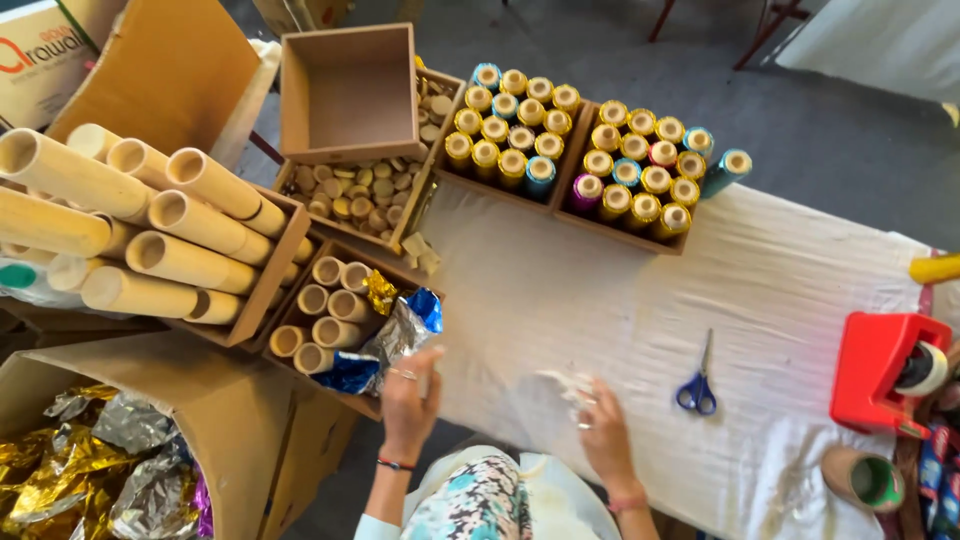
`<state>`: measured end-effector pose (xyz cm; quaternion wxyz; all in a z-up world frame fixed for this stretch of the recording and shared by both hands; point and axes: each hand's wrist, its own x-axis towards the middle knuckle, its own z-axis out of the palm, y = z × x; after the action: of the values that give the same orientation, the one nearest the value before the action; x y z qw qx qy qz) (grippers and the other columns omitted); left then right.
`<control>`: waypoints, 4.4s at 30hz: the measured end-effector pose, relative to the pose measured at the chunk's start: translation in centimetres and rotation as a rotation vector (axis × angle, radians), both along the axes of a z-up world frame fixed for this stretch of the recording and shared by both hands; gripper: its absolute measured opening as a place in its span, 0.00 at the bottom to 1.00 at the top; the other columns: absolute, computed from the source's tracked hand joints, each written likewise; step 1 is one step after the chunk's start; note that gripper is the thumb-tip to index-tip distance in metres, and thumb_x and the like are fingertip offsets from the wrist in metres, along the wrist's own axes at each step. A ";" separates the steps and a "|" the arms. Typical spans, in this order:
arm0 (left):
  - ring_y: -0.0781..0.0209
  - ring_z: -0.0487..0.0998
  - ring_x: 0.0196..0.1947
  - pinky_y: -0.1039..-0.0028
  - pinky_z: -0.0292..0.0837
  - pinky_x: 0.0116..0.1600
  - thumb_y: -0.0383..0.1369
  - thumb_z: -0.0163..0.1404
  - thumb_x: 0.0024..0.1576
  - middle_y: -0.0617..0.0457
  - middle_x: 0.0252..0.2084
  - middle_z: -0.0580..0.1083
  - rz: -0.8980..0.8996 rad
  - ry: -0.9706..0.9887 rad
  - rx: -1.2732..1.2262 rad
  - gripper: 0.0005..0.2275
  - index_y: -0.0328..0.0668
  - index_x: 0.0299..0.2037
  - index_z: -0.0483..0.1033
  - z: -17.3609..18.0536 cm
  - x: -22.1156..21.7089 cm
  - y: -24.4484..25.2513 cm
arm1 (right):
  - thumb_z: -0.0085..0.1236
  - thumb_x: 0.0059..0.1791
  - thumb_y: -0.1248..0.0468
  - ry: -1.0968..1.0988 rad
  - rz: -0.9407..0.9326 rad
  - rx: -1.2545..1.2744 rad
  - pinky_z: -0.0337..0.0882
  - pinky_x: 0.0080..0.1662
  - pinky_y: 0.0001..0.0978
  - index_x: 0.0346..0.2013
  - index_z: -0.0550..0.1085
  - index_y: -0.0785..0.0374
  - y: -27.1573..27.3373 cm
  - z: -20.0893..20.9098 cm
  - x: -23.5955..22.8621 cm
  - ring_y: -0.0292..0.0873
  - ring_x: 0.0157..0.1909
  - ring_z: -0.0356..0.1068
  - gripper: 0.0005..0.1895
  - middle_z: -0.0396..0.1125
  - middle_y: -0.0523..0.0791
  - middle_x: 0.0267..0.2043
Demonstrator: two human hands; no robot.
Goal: The recorder is wrapping cardboard or wooden cylinders with blue and silver foil at a workbench.
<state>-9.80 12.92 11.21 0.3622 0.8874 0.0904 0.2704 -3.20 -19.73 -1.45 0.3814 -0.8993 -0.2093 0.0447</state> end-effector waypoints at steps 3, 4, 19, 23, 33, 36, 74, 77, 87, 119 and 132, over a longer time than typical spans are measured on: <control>0.49 0.79 0.50 0.65 0.73 0.56 0.22 0.53 0.58 0.47 0.49 0.78 0.200 -0.137 0.101 0.10 0.40 0.49 0.77 -0.2 2.0 5.3 | 0.53 0.48 0.70 -0.081 -0.198 -0.081 0.63 0.64 0.43 0.50 0.75 0.70 -3.8 -1.3 -0.1 0.60 0.67 0.61 0.16 0.61 0.57 0.67; 0.48 0.77 0.52 0.62 0.71 0.58 0.24 0.56 0.58 0.46 0.52 0.77 0.373 -0.009 0.154 0.09 0.41 0.48 0.77 -0.9 2.5 7.3 | 0.52 0.50 0.69 -0.072 -0.282 -0.067 0.64 0.62 0.42 0.52 0.74 0.71 -5.0 -1.8 -0.6 0.59 0.65 0.63 0.16 0.61 0.57 0.66; 0.53 0.66 0.66 0.41 0.33 0.75 0.34 0.65 0.46 0.59 0.60 0.73 0.180 0.589 0.397 0.28 0.57 0.61 0.74 -3.9 9.1 18.3 | 0.49 0.56 0.65 0.064 -0.562 0.198 0.68 0.51 0.37 0.52 0.74 0.72 -4.5 -0.4 -2.9 0.50 0.48 0.70 0.14 0.69 0.52 0.50; 0.53 0.74 0.60 0.42 0.43 0.75 0.36 0.65 0.49 0.56 0.56 0.76 0.195 0.541 0.472 0.25 0.54 0.58 0.76 -0.2 9.1 17.5 | 0.48 0.57 0.65 0.125 -0.580 0.277 0.69 0.51 0.34 0.56 0.73 0.72 -2.9 2.4 -1.5 0.46 0.49 0.70 0.16 0.69 0.51 0.51; 0.42 0.76 0.57 0.60 0.76 0.58 0.27 0.65 0.50 0.42 0.56 0.73 0.164 -0.084 0.198 0.24 0.37 0.58 0.75 10.1 7.1 2.9 | 0.37 0.56 0.63 0.117 -0.601 0.670 0.76 0.51 0.36 0.67 0.65 0.68 6.0 10.9 1.8 0.43 0.58 0.72 0.25 0.65 0.52 0.65; 0.56 0.79 0.52 0.69 0.81 0.54 0.24 0.62 0.51 0.48 0.54 0.75 -0.170 0.026 -0.249 0.23 0.37 0.59 0.74 8.3 8.6 -3.6 | 0.36 0.59 0.62 -0.337 -0.274 0.444 0.71 0.62 0.47 0.71 0.58 0.71 9.5 12.9 2.6 0.55 0.64 0.67 0.26 0.60 0.56 0.69; 0.57 0.70 0.63 0.66 0.69 0.64 0.22 0.50 0.57 0.49 0.58 0.72 -0.592 0.302 -1.666 0.29 0.44 0.69 0.52 -0.6 12.3 -10.7 | 0.71 0.40 0.64 0.780 0.046 0.820 0.71 0.45 0.38 0.64 0.64 0.70 3.3 8.2 4.5 0.43 0.46 0.69 0.41 0.69 0.48 0.50; 0.56 0.67 0.68 0.64 0.66 0.67 0.23 0.50 0.59 0.45 0.56 0.71 -0.647 0.181 -1.720 0.30 0.45 0.70 0.48 -1.5 12.5 -10.7 | 0.67 0.44 0.63 0.570 -0.091 0.768 0.71 0.50 0.37 0.65 0.61 0.69 4.8 9.6 3.2 0.45 0.51 0.68 0.38 0.67 0.50 0.53; 0.55 0.70 0.59 0.65 0.67 0.60 0.24 0.52 0.59 0.47 0.57 0.70 -0.368 0.317 -1.408 0.26 0.47 0.63 0.51 -1.6 11.3 -13.2 | 0.68 0.35 0.66 -0.335 -0.202 -0.039 0.71 0.53 0.46 0.62 0.56 0.74 7.1 10.8 3.5 0.60 0.53 0.68 0.45 0.64 0.61 0.52; 0.60 0.75 0.51 0.70 0.74 0.53 0.25 0.54 0.59 0.47 0.53 0.74 -0.421 0.311 -1.152 0.17 0.31 0.56 0.66 -7.7 11.0 -13.7 | 0.33 0.61 0.49 0.443 -0.578 0.442 0.78 0.49 0.34 0.57 0.74 0.71 3.2 2.9 3.3 0.45 0.44 0.78 0.30 0.77 0.52 0.45; 0.53 0.79 0.30 0.66 0.74 0.32 0.31 0.62 0.46 0.42 0.33 0.76 -0.906 0.672 -0.912 0.24 0.23 0.49 0.66 -4.7 9.8 -12.6 | 0.47 0.64 0.57 0.248 -0.386 0.804 0.68 0.41 0.30 0.54 0.77 0.69 2.8 5.6 5.1 0.37 0.39 0.65 0.18 0.69 0.49 0.37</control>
<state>-0.02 0.36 6.56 0.7254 0.6336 -0.0758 -0.2582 1.85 -16.91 4.16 0.7234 -0.6904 0.0087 -0.0045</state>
